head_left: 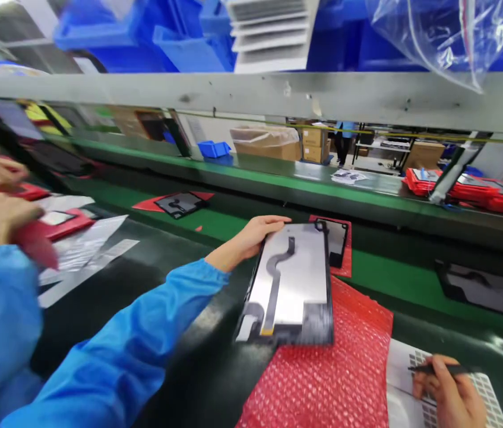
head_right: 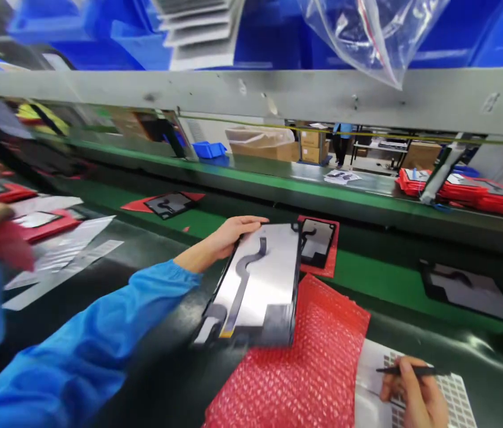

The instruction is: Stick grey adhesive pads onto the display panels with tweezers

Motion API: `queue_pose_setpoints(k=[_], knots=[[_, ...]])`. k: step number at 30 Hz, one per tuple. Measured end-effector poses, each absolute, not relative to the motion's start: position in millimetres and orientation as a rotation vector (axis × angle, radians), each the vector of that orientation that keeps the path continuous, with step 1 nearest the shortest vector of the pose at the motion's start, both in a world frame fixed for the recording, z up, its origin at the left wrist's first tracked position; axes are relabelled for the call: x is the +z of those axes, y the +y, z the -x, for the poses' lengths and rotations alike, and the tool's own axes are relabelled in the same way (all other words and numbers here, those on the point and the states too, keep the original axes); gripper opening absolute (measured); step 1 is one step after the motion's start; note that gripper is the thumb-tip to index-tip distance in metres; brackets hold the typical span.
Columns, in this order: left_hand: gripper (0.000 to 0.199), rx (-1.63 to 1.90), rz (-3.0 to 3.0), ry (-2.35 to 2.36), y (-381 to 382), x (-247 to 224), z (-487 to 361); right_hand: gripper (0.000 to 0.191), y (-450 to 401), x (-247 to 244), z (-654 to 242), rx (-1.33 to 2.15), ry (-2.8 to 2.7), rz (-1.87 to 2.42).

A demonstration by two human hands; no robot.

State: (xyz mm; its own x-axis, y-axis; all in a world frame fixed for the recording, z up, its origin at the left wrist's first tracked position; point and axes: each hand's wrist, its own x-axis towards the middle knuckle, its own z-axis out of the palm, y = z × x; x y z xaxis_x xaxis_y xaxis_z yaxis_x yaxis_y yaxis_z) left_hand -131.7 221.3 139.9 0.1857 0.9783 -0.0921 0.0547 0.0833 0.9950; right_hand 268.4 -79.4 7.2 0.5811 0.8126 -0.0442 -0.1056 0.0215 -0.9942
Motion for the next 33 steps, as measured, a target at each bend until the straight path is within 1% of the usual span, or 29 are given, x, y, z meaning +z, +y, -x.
queue_pose_setpoints(k=[4, 9, 14, 21, 29, 33], knots=[[0.045, 0.717, -1.396, 0.963, 157, 122, 65, 0.044, -81, 22, -279, 0.835, -0.876, 1.432], [0.042, 0.552, -1.573, 0.864, 120, 87, 21, 0.046, -87, 33, -303, 0.797, -1.051, 1.53], [0.045, 0.503, -1.738, 0.927, 114, 71, 23, 0.049, -80, 28, -316, 0.836, -1.034, 1.589], [0.047, 0.444, -1.929, 1.067, 102, 73, 40, 0.049, -68, 31, -311, 0.862, -1.042, 1.624], [0.05, 0.338, -2.132, 1.267, 96, 77, 39, 0.049, -65, 33, -313, 0.89, -1.055, 1.674], [0.058, 0.314, -2.233, 1.462, 93, 79, 37, 0.047, -64, 37, -314, 0.911, -1.054, 1.687]])
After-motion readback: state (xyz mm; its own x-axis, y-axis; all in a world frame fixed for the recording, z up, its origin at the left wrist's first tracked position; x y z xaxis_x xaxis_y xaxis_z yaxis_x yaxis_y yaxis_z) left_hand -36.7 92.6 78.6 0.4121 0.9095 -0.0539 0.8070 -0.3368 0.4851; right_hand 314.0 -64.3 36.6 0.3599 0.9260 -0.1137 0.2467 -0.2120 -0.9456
